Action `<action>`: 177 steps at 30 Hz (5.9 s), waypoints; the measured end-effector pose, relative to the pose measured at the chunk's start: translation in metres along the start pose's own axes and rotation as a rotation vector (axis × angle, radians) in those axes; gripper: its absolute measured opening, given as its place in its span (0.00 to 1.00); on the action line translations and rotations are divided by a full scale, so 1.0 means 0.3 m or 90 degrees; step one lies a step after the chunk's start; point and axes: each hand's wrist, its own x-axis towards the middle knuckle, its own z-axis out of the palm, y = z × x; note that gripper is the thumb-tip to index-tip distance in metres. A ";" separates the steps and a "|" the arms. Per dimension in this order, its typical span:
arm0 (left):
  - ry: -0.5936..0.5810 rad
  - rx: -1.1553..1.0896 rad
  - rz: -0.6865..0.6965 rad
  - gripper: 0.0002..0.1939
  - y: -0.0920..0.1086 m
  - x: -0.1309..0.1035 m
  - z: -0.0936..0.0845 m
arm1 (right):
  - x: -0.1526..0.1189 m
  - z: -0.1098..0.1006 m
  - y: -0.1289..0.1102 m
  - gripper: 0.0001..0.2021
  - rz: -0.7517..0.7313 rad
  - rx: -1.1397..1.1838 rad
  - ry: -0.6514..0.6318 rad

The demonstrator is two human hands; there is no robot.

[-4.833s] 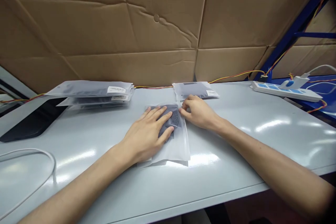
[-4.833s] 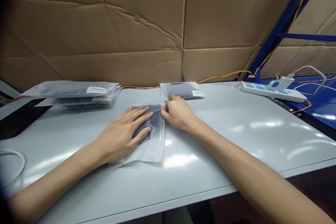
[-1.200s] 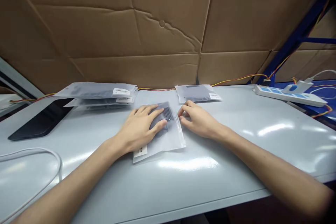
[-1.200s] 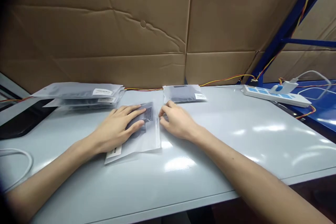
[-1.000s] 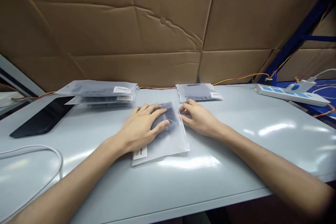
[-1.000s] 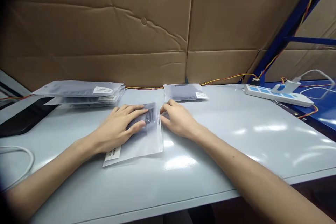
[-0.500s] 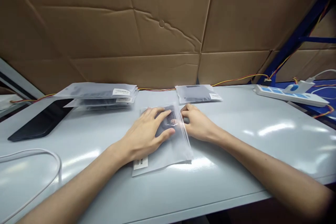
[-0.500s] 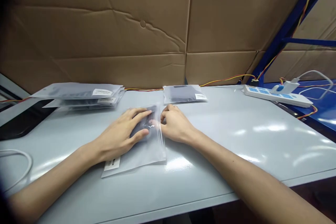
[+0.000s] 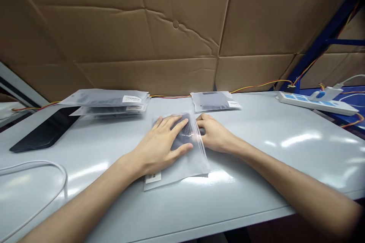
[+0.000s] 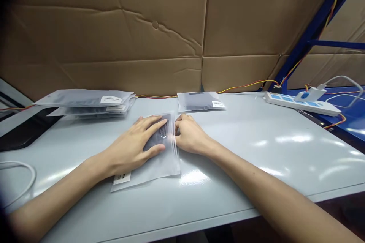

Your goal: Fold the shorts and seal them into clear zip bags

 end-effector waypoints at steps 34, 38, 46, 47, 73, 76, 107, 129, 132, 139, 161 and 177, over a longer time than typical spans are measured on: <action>-0.086 0.005 -0.151 0.36 -0.155 -0.020 -0.044 | 0.028 -0.144 0.097 0.11 0.087 -0.289 0.103; -0.047 0.028 -0.130 0.36 -0.140 -0.017 -0.043 | 0.015 -0.086 0.019 0.12 0.002 -0.195 0.156; -0.021 -0.023 -0.099 0.34 -0.072 -0.010 -0.035 | -0.003 0.002 -0.050 0.23 0.005 -0.243 0.043; -0.026 -0.025 -0.103 0.34 -0.073 -0.009 -0.033 | -0.002 0.000 -0.046 0.22 0.016 -0.253 0.040; 0.030 0.043 -0.206 0.28 -0.136 0.003 -0.038 | -0.015 -0.032 -0.064 0.17 0.128 -0.383 0.010; 0.035 0.055 -0.220 0.28 -0.135 0.003 -0.038 | -0.016 -0.034 -0.068 0.15 0.137 -0.396 0.011; 0.000 0.091 -0.228 0.26 -0.080 -0.005 -0.038 | -0.001 -0.034 -0.029 0.06 0.115 -0.234 0.065; 0.075 0.033 -0.022 0.20 -0.112 -0.007 -0.025 | -0.033 -0.286 0.084 0.13 0.184 -0.004 0.150; 0.089 0.068 -0.026 0.20 -0.102 -0.004 -0.022 | -0.077 -0.319 0.145 0.15 0.220 -0.206 0.141; 0.109 0.047 0.085 0.22 -0.032 -0.005 -0.013 | -0.077 -0.262 0.206 0.16 0.079 -0.362 0.202; 0.087 0.021 0.086 0.16 -0.016 -0.004 -0.003 | -0.037 -0.178 0.303 0.15 0.028 -0.249 0.105; 0.132 0.041 0.140 0.19 0.051 0.017 0.023 | -0.056 -0.114 0.160 0.19 -0.061 -0.251 0.023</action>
